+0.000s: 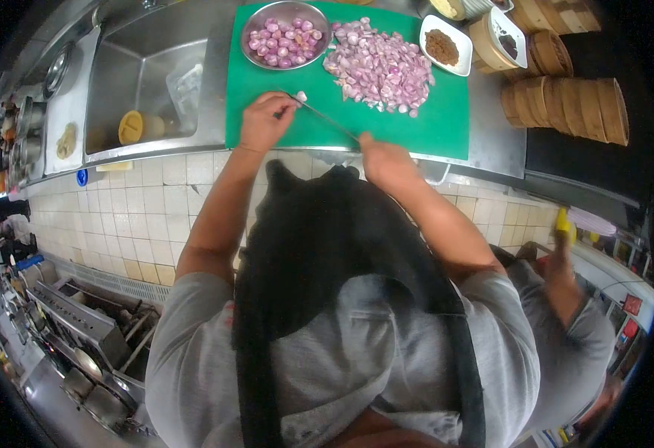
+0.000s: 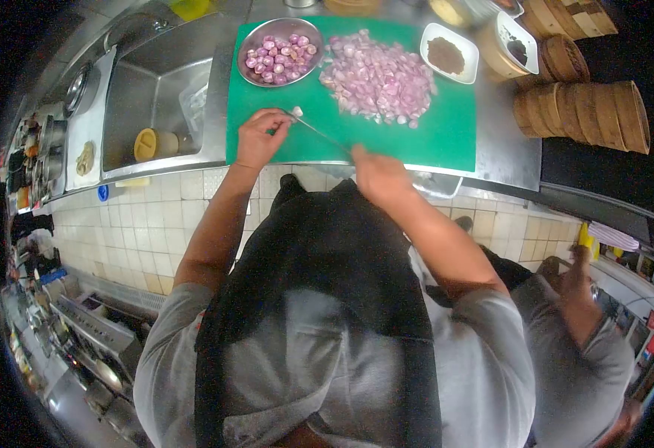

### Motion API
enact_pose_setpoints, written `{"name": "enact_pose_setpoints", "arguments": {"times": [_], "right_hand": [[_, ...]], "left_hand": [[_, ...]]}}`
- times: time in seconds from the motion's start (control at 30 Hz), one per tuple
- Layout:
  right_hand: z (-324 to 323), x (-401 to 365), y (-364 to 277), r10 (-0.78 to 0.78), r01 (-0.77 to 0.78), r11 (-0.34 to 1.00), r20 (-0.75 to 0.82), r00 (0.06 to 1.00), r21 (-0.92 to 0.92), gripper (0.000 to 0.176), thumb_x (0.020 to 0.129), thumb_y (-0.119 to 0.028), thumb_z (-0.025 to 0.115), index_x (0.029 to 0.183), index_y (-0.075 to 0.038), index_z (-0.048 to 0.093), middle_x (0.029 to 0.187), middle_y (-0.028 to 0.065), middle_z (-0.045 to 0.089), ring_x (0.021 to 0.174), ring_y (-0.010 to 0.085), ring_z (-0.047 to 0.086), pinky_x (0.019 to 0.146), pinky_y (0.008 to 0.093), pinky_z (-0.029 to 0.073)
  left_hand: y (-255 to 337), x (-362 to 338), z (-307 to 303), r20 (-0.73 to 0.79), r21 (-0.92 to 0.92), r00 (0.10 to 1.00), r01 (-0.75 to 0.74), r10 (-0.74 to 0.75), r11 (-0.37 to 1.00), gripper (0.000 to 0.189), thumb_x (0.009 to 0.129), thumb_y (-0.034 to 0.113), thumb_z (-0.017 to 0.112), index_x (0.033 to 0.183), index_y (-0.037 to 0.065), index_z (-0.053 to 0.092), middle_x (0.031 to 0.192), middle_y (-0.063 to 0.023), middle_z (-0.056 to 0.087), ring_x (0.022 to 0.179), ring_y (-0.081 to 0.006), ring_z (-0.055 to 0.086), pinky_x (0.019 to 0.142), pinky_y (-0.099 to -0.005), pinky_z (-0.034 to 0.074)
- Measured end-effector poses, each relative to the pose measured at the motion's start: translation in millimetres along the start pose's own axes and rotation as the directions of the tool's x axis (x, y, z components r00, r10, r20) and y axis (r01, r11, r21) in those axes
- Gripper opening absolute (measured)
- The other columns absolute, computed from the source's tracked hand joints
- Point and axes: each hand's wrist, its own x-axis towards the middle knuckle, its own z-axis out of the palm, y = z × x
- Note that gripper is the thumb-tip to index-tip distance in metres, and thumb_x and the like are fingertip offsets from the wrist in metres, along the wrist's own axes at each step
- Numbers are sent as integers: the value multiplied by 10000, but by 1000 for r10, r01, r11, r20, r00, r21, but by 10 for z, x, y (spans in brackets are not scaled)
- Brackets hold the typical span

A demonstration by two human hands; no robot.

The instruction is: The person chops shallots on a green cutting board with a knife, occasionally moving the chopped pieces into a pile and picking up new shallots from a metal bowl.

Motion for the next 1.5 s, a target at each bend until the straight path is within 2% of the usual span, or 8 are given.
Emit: {"name": "enact_pose_setpoints", "arguments": {"times": [0.2, 0.3, 0.4, 0.5, 0.6, 0.7, 0.8, 1.5], "right_hand": [[-144, 73, -27, 139, -141, 990, 120, 983, 10, 209, 1027, -109, 432, 1180, -24, 546, 1006, 284, 733, 964, 463, 718, 847, 577, 548], [-145, 39, 84, 180, -181, 984, 123, 976, -7, 207, 1026, -108, 438, 1178, -21, 548, 1028, 286, 733, 997, 461, 713, 879, 577, 540], [-89, 23, 156, 176, -175, 984, 117, 977, -20, 204, 1016, -105, 450, 1170, -22, 555, 1024, 282, 733, 994, 463, 712, 872, 576, 541], [-173, -29, 110, 144, -142, 989, 83, 986, -32, 203, 1002, -103, 464, 1165, -29, 560, 1012, 278, 732, 977, 466, 713, 852, 577, 545], [-242, -131, 15, 115, -112, 992, 56, 992, -58, 202, 989, -102, 479, 1160, -37, 565, 993, 265, 734, 953, 461, 717, 831, 573, 549], [-134, -90, 37, 92, -89, 994, 45, 995, -64, 196, 983, -101, 488, 1152, -38, 565, 972, 257, 738, 927, 451, 724, 815, 563, 555], [-169, -57, 47, 81, -78, 995, 46, 996, -65, 201, 980, -96, 488, 1156, -37, 566, 962, 253, 739, 911, 449, 726, 808, 559, 558], [-81, 15, -3, 40, -39, 999, 36, 999, -34, 233, 993, -82, 456, 1199, -34, 552, 941, 262, 736, 887, 451, 728, 792, 573, 558]], "left_hand": [[59, 49, -14, 45, 41, 999, -5, 4, 999, 125, 880, 25, 797, 994, 72, 809, 1059, -92, 768, 816, -192, 755, 704, -303, 645], [112, 136, 20, 77, 208, 992, -117, 103, 971, 115, 876, 59, 811, 989, 84, 808, 1061, -85, 767, 812, -198, 747, 694, -306, 634], [29, 198, 72, 92, 227, 979, -198, 182, 954, 100, 861, 142, 832, 939, 96, 790, 1028, -72, 765, 801, -252, 726, 686, -365, 604], [62, 150, 78, 99, 69, 995, -19, 12, 997, 78, 854, 115, 826, 913, 90, 781, 1005, -77, 761, 790, -256, 724, 681, -369, 606], [24, 119, 77, 116, 95, 993, -33, 22, 995, 79, 869, 65, 823, 946, 74, 807, 995, -80, 761, 756, -186, 738, 659, -309, 633], [2, 117, 84, 96, 94, 992, -88, 79, 992, 74, 871, 50, 819, 942, 66, 806, 975, -79, 758, 723, -180, 732, 656, -303, 629], [6, 98, 84, 60, 84, 994, -102, 97, 991, 73, 837, 79, 823, 885, 63, 771, 941, -77, 747, 774, -248, 725, 679, -366, 609], [35, 54, 95, 25, 109, 998, -65, 62, 992, 70, 819, 38, 797, 866, 76, 762, 946, -76, 763, 817, -262, 737, 706, -374, 611]]}}
